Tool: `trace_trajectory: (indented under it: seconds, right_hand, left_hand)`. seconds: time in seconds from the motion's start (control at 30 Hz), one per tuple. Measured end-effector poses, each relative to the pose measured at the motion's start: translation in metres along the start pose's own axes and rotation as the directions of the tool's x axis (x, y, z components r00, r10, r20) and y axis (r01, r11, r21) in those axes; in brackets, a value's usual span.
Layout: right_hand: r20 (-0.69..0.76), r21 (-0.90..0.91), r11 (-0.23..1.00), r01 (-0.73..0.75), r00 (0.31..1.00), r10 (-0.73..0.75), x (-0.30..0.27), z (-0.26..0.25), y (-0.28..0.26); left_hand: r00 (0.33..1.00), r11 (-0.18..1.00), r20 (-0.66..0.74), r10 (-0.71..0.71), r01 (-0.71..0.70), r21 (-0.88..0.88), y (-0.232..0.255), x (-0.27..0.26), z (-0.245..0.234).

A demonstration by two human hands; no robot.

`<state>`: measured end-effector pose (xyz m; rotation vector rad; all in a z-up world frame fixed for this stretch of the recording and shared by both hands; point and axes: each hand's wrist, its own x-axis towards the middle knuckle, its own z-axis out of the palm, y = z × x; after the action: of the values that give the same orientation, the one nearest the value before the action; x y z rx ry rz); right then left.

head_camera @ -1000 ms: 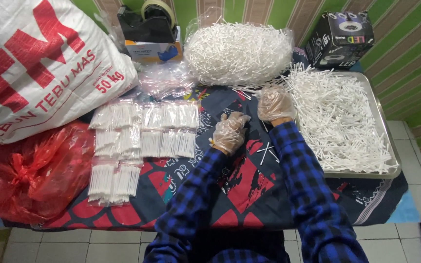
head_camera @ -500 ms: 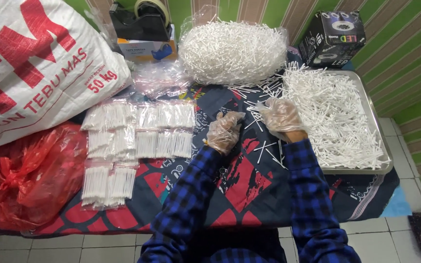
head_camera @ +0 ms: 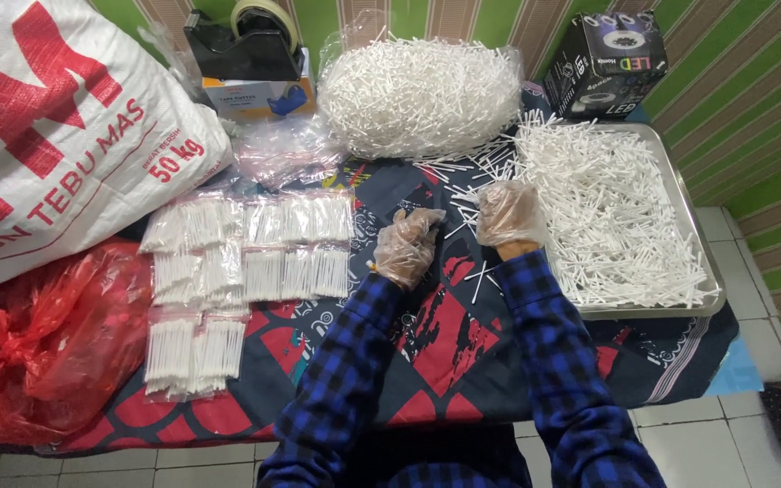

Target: Packing small white sticks into individual plastic bags at a packing station.

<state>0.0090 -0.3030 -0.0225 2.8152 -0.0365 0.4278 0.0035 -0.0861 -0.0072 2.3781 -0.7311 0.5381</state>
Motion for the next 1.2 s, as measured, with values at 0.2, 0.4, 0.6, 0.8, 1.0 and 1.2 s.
trace_trajectory:
  seconds: [0.2,0.4,0.6,0.8,1.0,1.2]
  right_hand:
    - [-0.223,-0.143,0.987,0.073,0.969,-0.104,0.002,-0.051,0.015]
    - [-0.142,0.480,0.864,0.153,0.985,-0.095,-0.008,-0.061,0.016]
    - [-0.128,0.647,0.760,0.066,0.991,0.023,-0.013,-0.079,-0.043]
    - [-0.050,0.806,0.587,-0.072,0.981,0.189,-0.013,-0.091,-0.081]
    - [0.093,0.907,0.383,-0.174,0.971,0.220,-0.023,-0.099,-0.087]
    - [0.148,0.876,0.443,-0.190,0.981,0.128,-0.019,-0.117,-0.062]
  left_hand:
    - [0.989,0.999,-0.145,0.028,-0.032,-0.031,-0.004,-0.003,0.001]
    - [0.973,0.933,-0.068,-0.222,0.191,-0.305,0.015,0.004,-0.029]
    - [0.838,0.693,0.098,-0.538,0.505,-0.514,-0.006,0.003,0.005]
    - [0.748,0.481,0.194,-0.635,0.579,-0.658,-0.020,0.006,0.015]
    - [0.677,0.396,0.247,-0.693,0.644,-0.654,-0.012,0.011,0.009]
    - [0.646,0.360,0.257,-0.719,0.663,-0.657,-0.018,0.016,0.008]
